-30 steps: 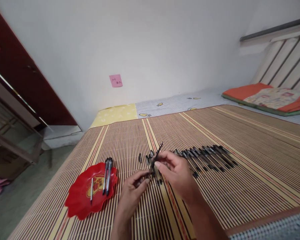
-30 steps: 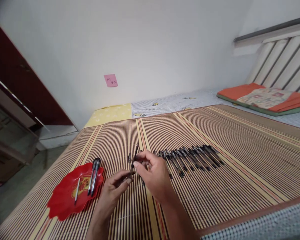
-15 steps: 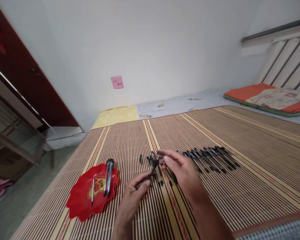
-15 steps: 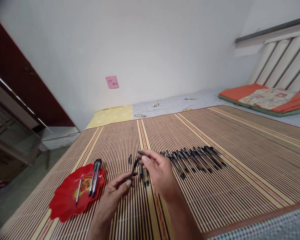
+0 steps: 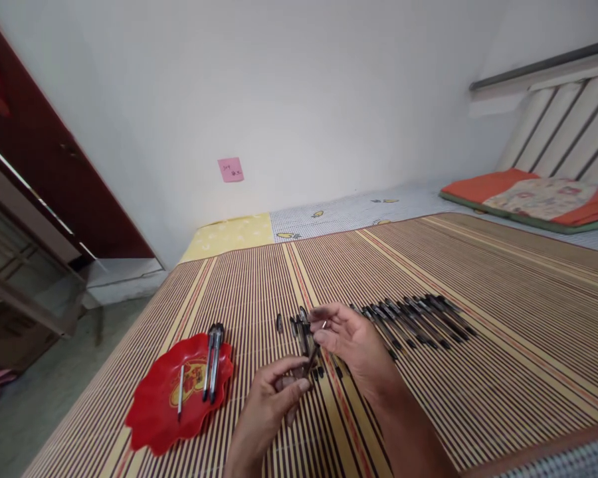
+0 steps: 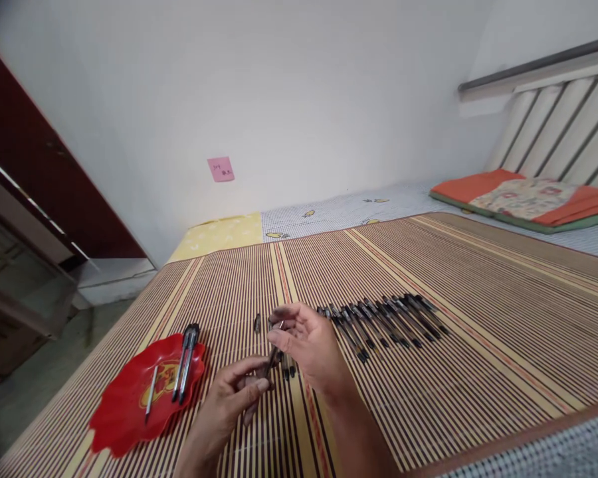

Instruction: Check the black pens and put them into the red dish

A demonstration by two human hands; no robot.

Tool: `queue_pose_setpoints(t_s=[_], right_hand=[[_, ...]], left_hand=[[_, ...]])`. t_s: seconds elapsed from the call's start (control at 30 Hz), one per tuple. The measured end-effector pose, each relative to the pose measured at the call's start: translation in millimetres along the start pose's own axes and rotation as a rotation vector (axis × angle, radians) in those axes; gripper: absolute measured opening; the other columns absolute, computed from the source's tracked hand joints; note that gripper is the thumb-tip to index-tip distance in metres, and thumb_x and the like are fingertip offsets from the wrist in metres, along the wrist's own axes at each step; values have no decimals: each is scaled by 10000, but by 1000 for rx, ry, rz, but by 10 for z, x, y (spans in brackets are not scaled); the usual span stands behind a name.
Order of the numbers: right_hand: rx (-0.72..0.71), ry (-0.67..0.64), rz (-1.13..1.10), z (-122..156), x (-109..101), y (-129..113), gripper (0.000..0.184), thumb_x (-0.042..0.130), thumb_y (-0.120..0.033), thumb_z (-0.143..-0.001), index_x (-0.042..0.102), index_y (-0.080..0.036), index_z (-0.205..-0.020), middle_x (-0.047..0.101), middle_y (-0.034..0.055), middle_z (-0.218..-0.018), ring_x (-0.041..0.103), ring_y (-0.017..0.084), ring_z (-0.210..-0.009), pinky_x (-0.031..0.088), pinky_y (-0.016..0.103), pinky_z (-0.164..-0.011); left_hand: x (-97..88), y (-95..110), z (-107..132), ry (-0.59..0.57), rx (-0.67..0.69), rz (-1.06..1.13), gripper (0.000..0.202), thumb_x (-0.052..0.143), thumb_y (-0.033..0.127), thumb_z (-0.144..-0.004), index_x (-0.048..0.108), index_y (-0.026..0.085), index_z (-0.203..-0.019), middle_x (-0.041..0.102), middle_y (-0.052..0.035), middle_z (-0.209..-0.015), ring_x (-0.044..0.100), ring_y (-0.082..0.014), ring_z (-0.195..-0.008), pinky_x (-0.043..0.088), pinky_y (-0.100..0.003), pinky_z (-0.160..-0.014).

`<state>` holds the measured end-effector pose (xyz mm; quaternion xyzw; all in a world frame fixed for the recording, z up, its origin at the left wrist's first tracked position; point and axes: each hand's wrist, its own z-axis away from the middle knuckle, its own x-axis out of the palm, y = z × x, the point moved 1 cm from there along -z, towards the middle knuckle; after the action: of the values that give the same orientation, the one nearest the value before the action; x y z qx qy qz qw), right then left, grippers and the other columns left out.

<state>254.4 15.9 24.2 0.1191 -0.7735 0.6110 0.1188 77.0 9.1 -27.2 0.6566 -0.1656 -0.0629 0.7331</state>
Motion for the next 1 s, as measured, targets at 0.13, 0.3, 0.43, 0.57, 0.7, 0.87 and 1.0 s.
queue_pose_setpoints(t_s=[0.13,0.3,0.43,0.57,0.7,0.87,1.0], right_hand=[[-2,-54,27,10,-55,-8,239,650,-377,-889,740,-229,-1054,726,62,-1014,669,179,-940,509,327,-886],[-16,77,124,-26,-71,-12,173,775,-358,-754,723,-193,-751,698,25,-825,644,171,-814,513,295,-781],[54,91,17,-35,-76,23,242,800,-393,-734,735,-193,-853,722,43,-877,657,175,-815,518,305,-776],[75,-2,-58,-15,-94,29,307,715,-432,-826,747,-202,-1027,733,73,-961,662,193,-883,521,322,-796],[102,68,-7,-19,-114,34,220,801,-380,-742,726,-188,-820,675,9,-760,618,152,-726,499,262,-667],[73,96,-1,-41,-126,53,264,793,-426,-743,703,-185,-803,648,0,-748,573,129,-673,479,244,-631],[77,18,-51,-33,-111,67,283,735,-439,-806,744,-189,-939,697,50,-874,600,152,-748,510,277,-699]], left_hand=[[16,28,6,-8,2,-39,458,833,444,-690,758,160,-1042,476,56,-535,343,-48,-423,273,-181,-413],[44,50,17,6,-1,-30,426,844,438,-675,773,170,-998,486,42,-581,337,-51,-470,257,-179,-430],[50,35,17,8,3,-6,421,844,427,-678,765,164,-997,479,49,-566,341,-52,-457,259,-179,-419],[23,6,7,3,12,-5,461,832,441,-693,743,156,-1044,460,64,-537,337,-50,-421,258,-181,-403],[17,4,4,8,5,-21,443,832,437,-695,748,163,-1033,457,61,-554,338,-51,-434,260,-178,-409],[23,19,6,47,2,-31,442,846,436,-672,756,174,-1017,469,50,-578,348,-60,-462,269,-182,-427],[8,5,4,26,19,-17,418,839,419,-691,758,183,-1025,450,60,-555,339,-57,-453,260,-183,-429]])
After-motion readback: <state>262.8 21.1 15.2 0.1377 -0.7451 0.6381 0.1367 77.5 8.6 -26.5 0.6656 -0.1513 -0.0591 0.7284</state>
